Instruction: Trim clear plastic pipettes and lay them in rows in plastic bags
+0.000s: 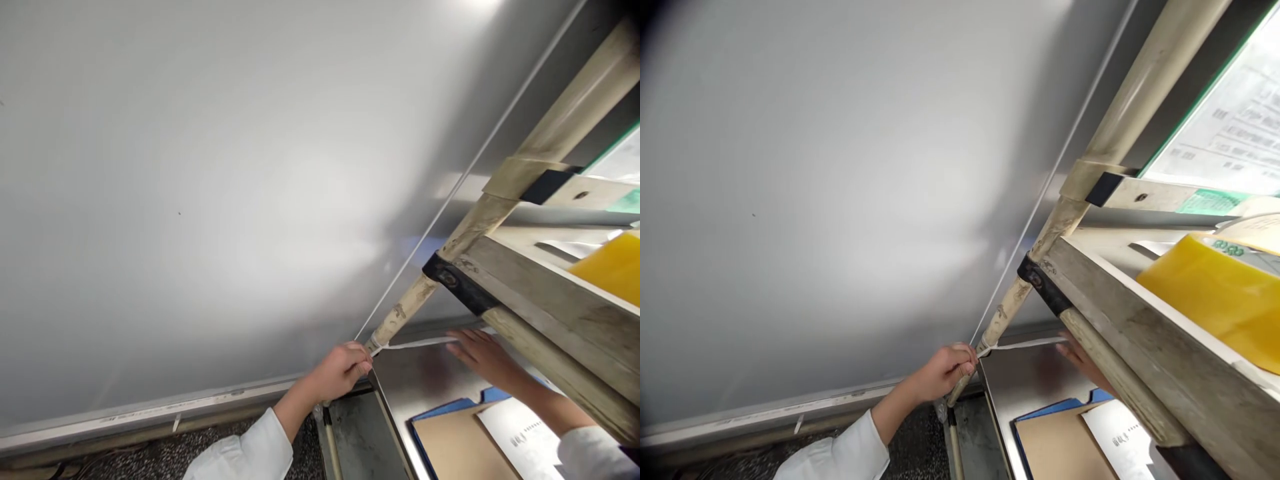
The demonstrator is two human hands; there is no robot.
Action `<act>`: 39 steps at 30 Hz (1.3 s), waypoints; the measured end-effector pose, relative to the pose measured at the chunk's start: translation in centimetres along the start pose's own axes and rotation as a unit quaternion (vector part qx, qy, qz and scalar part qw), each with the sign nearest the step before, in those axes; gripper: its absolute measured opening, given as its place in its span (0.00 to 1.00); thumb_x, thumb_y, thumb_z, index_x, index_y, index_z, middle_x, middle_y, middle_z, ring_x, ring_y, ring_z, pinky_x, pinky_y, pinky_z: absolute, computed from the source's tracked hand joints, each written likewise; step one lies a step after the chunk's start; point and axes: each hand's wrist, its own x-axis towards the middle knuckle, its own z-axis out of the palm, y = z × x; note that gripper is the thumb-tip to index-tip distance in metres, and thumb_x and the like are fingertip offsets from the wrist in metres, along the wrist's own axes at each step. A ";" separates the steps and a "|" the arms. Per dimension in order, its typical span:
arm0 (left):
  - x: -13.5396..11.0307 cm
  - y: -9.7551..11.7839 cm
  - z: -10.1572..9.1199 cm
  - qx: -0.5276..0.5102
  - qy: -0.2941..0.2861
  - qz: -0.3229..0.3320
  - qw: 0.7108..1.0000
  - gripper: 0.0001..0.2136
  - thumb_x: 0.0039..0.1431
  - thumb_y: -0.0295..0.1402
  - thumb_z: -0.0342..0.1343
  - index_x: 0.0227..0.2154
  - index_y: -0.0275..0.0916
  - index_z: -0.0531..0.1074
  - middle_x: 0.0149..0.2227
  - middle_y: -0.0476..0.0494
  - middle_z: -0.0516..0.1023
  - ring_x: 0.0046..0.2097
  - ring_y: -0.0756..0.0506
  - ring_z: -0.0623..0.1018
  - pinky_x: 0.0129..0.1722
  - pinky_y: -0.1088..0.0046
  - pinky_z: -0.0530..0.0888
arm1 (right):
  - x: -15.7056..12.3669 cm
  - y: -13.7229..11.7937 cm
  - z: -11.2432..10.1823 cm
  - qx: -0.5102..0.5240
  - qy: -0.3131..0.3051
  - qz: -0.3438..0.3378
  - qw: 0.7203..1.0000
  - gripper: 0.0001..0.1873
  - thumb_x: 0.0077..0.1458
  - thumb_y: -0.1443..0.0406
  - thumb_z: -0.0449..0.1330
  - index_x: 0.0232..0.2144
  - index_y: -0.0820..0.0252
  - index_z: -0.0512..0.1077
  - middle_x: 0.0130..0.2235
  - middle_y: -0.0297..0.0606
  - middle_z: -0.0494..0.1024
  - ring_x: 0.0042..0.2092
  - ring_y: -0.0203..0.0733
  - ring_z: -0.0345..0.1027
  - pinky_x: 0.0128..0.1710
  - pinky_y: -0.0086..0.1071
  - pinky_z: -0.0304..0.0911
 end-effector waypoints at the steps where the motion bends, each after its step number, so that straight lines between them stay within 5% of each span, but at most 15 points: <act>1: -0.3 0.4 0.5 0.006 0.011 -0.002 1.000 0.22 0.61 0.48 0.38 0.22 0.37 0.66 0.30 0.37 0.73 0.38 0.43 0.72 0.41 0.66 0.68 | 0.1 -0.8 -0.2 0.047 -0.022 0.008 0.999 0.20 0.49 0.48 0.53 0.30 0.54 0.74 0.39 0.46 0.77 0.44 0.51 0.69 0.48 0.41 0.59; 4: -0.9 1.7 2.9 0.024 0.073 -0.023 0.997 0.18 0.63 0.39 0.39 0.24 0.37 0.67 0.31 0.37 0.72 0.40 0.43 0.71 0.44 0.64 0.67 | -0.5 -4.8 0.1 0.206 -0.096 0.060 0.972 0.22 0.48 0.46 0.52 0.30 0.55 0.74 0.38 0.48 0.77 0.44 0.53 0.69 0.46 0.44 0.60; 9: -0.9 3.4 8.0 0.049 0.209 -0.085 0.973 0.11 0.61 0.26 0.43 0.31 0.37 0.71 0.34 0.39 0.74 0.44 0.43 0.70 0.46 0.64 0.68 | -1.7 -12.4 2.5 0.432 -0.198 0.162 0.865 0.31 0.49 0.41 0.46 0.22 0.61 0.71 0.22 0.40 0.73 0.26 0.42 0.69 0.26 0.34 0.64; 12: -1.4 3.4 9.6 0.070 0.225 -0.097 0.967 0.10 0.60 0.25 0.45 0.36 0.37 0.72 0.40 0.38 0.74 0.47 0.42 0.68 0.48 0.62 0.67 | -1.6 -13.9 3.1 0.503 -0.202 0.204 0.815 0.30 0.42 0.38 0.51 0.20 0.60 0.66 0.21 0.36 0.70 0.23 0.38 0.65 0.25 0.31 0.61; 15: -2.5 3.2 9.7 0.076 0.238 -0.142 0.958 0.11 0.60 0.32 0.46 0.33 0.37 0.74 0.50 0.34 0.66 0.52 0.39 0.64 0.49 0.59 0.65 | -1.4 -13.6 2.6 0.523 -0.207 0.223 0.796 0.28 0.40 0.39 0.54 0.17 0.58 0.61 0.18 0.33 0.65 0.22 0.35 0.61 0.24 0.30 0.59; 17: -2.8 2.8 9.5 0.033 0.265 -0.177 0.947 0.14 0.61 0.36 0.44 0.29 0.37 0.74 0.49 0.33 0.65 0.50 0.39 0.65 0.48 0.60 0.64 | -1.6 -13.3 2.3 0.515 -0.203 0.228 0.801 0.28 0.41 0.40 0.54 0.15 0.57 0.57 0.16 0.29 0.59 0.19 0.33 0.55 0.21 0.29 0.55; 20: -1.2 1.9 9.6 -0.145 0.320 -0.220 0.910 0.17 0.57 0.44 0.49 0.24 0.36 0.73 0.32 0.41 0.70 0.38 0.43 0.69 0.41 0.66 0.66 | -2.3 -13.4 2.3 0.478 -0.187 0.228 0.827 0.27 0.45 0.40 0.48 0.16 0.55 0.53 0.15 0.26 0.54 0.17 0.32 0.49 0.18 0.28 0.49; 24: 3.0 0.4 10.4 -0.309 0.355 -0.280 0.837 0.23 0.44 0.55 0.54 0.18 0.35 0.69 0.17 0.53 0.59 0.22 0.51 0.61 0.25 0.73 0.61 | -3.4 -13.4 2.5 0.402 -0.179 0.191 0.877 0.23 0.48 0.44 0.47 0.19 0.55 0.61 0.20 0.36 0.69 0.25 0.41 0.64 0.26 0.32 0.58; 30: 5.1 -0.5 10.6 -0.337 0.394 -0.295 0.803 0.22 0.37 0.52 0.60 0.12 0.37 0.65 0.13 0.55 0.59 0.19 0.54 0.58 0.21 0.75 0.55 | -2.0 -11.1 0.9 0.301 -0.206 0.093 0.926 0.19 0.50 0.50 0.48 0.19 0.55 0.67 0.22 0.39 0.73 0.27 0.45 0.67 0.28 0.35 0.59; 34: 5.1 -0.7 10.9 -0.322 0.412 -0.308 0.795 0.17 0.38 0.45 0.62 0.12 0.38 0.66 0.09 0.55 0.60 0.16 0.53 0.58 0.20 0.75 0.54 | 1.5 -8.0 0.0 0.255 -0.163 0.064 0.951 0.15 0.48 0.53 0.50 0.24 0.56 0.70 0.34 0.45 0.76 0.40 0.49 0.67 0.40 0.39 0.58; 39: 6.6 -0.8 12.6 -0.345 0.473 -0.309 0.749 0.16 0.41 0.46 0.60 0.14 0.38 0.67 0.14 0.50 0.67 0.18 0.50 0.66 0.22 0.72 0.62 | 3.2 -5.9 1.2 0.249 -0.241 0.079 0.935 0.16 0.47 0.57 0.50 0.14 0.56 0.65 0.16 0.34 0.70 0.22 0.41 0.64 0.27 0.33 0.56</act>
